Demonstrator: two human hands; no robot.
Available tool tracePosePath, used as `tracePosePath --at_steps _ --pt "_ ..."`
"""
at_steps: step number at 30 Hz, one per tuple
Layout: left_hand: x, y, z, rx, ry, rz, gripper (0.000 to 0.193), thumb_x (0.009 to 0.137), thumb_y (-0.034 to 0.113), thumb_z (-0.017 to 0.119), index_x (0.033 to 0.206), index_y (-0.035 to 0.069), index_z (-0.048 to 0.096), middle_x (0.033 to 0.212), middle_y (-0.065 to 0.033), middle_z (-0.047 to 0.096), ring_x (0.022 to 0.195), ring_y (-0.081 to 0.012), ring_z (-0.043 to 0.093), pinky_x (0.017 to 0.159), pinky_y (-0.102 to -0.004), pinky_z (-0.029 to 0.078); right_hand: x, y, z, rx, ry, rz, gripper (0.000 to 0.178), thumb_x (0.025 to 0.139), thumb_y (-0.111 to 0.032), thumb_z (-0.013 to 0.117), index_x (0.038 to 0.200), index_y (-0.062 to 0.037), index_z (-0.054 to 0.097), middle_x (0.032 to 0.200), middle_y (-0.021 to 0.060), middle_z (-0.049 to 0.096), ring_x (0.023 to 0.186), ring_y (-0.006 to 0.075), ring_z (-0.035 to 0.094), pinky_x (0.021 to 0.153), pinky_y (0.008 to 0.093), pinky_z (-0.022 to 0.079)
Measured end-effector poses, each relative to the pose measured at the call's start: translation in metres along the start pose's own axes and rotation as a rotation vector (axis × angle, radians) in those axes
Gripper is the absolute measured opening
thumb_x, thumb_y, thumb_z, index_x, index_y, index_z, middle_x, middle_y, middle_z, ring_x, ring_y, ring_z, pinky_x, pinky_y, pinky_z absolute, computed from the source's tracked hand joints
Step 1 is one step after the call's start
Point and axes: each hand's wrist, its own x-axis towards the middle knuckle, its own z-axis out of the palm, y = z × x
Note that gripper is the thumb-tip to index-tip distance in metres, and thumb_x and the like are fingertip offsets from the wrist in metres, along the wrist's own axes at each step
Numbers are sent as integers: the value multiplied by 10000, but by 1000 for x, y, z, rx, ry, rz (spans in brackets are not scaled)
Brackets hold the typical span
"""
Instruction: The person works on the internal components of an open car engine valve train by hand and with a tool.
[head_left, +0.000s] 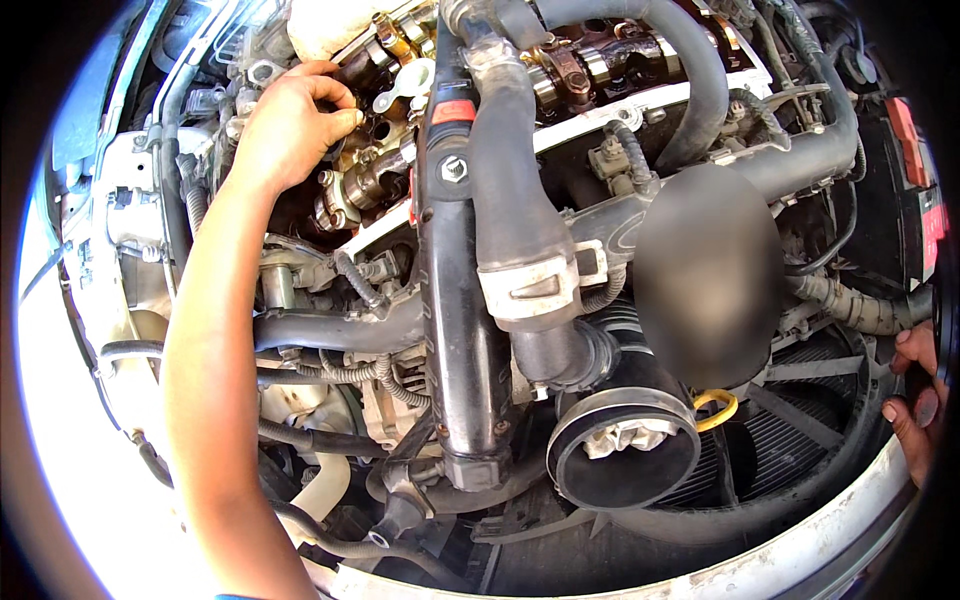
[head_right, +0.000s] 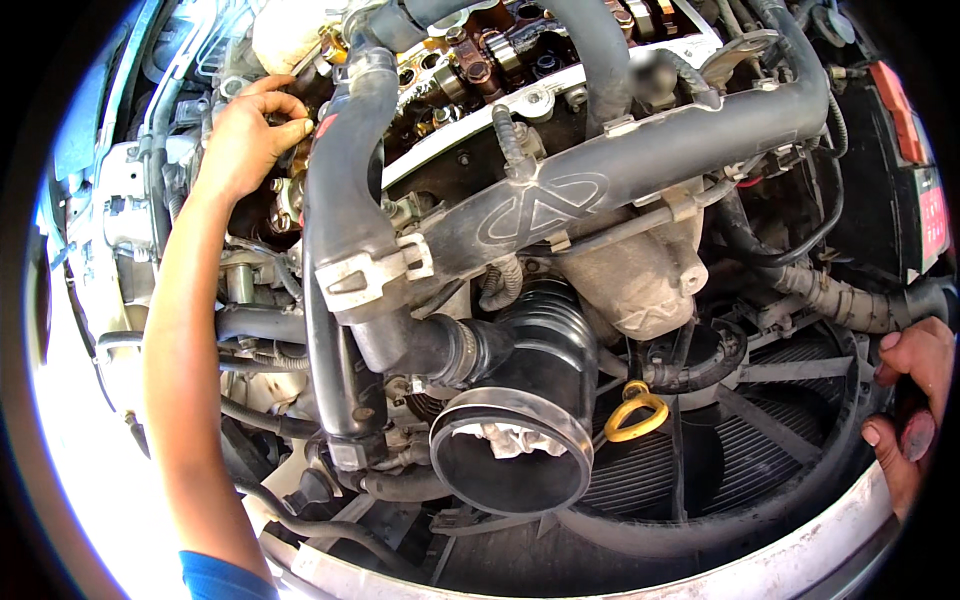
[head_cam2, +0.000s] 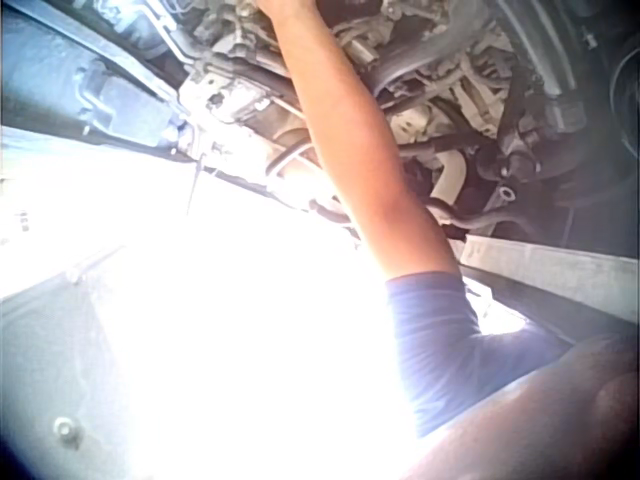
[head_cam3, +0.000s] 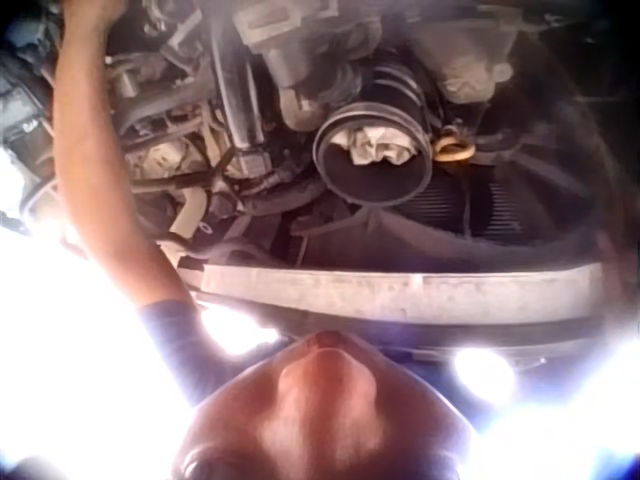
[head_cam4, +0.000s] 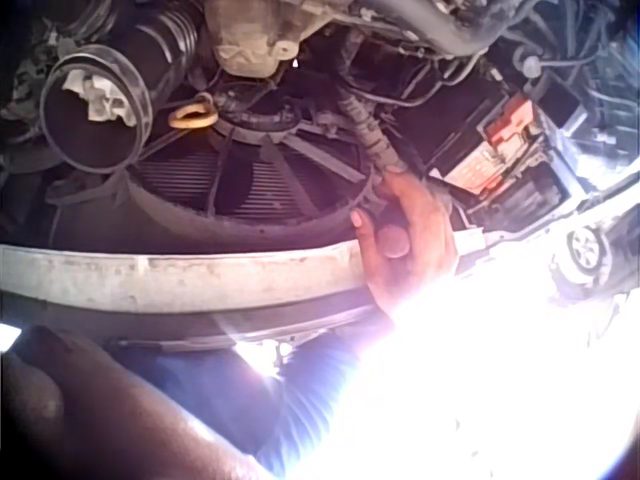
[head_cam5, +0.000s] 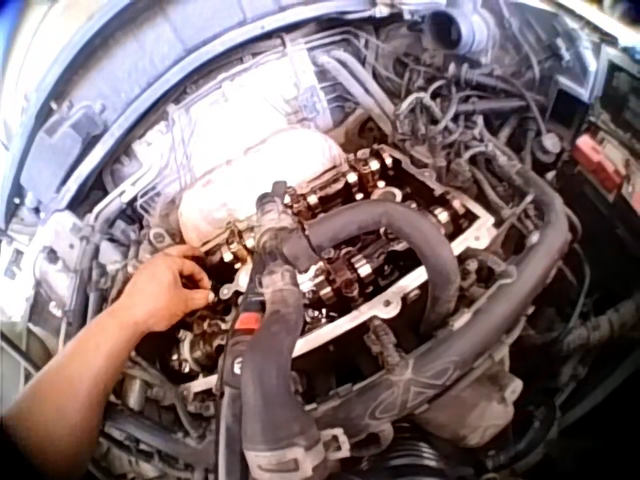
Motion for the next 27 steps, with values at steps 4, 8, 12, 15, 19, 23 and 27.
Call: tracePosePath --at_steps 4,8,12,15,19,23,27 --pt "-5 -2 -6 45 -19 -29 197 790 180 771 936 48 762 1409 -157 603 1252 -317 603 1073 -383 451 -9 17 24 454 168 220 585 706 9 858 1241 -51 629 1034 118 719 916 294 707 809 375 560" --pt "-7 0 -4 67 34 -5 189 791 177 755 921 41 742 1308 -136 653 1196 -313 625 1033 -390 472 -3 2 20 451 174 211 582 714 10 853 1247 -50 629 1032 115 717 917 290 702 811 373 555" --pt "-3 8 -1 30 26 52 196 784 180 754 880 21 690 1124 -118 668 1083 -319 643 960 -405 495 -9 7 2 524 45 421 578 720 13 847 1252 -48 628 1034 115 717 913 287 703 810 372 555" --pt "-3 8 4 61 58 93 204 789 183 748 866 13 665 1070 -120 656 1044 -328 641 932 -412 501 -24 29 24 422 157 237 574 722 16 844 1251 -46 631 1034 117 718 907 285 704 805 367 555" --pt "-12 6 -6 121 40 57 209 799 193 741 875 14 664 1101 -126 656 1062 -338 640 930 -418 503 0 3 25 517 194 176 564 724 21 839 1246 -40 634 1038 121 717 893 280 703 790 360 556" --pt "-5 10 -1 90 40 62 216 805 209 742 891 26 664 1122 -123 659 1052 -330 650 923 -420 508 -1 6 -1 102 10 -65 555 729 28 833 1244 -34 635 1049 122 712 876 273 698 773 359 555" --pt "-5 13 -6 68 17 -131 477 766 262 798 1125 71 548 955 -165 682 910 -338 692 836 -445 521 1 -2 8 478 108 135 549 733 26 831 1242 -33 634 1053 124 709 873 276 696 767 362 553"
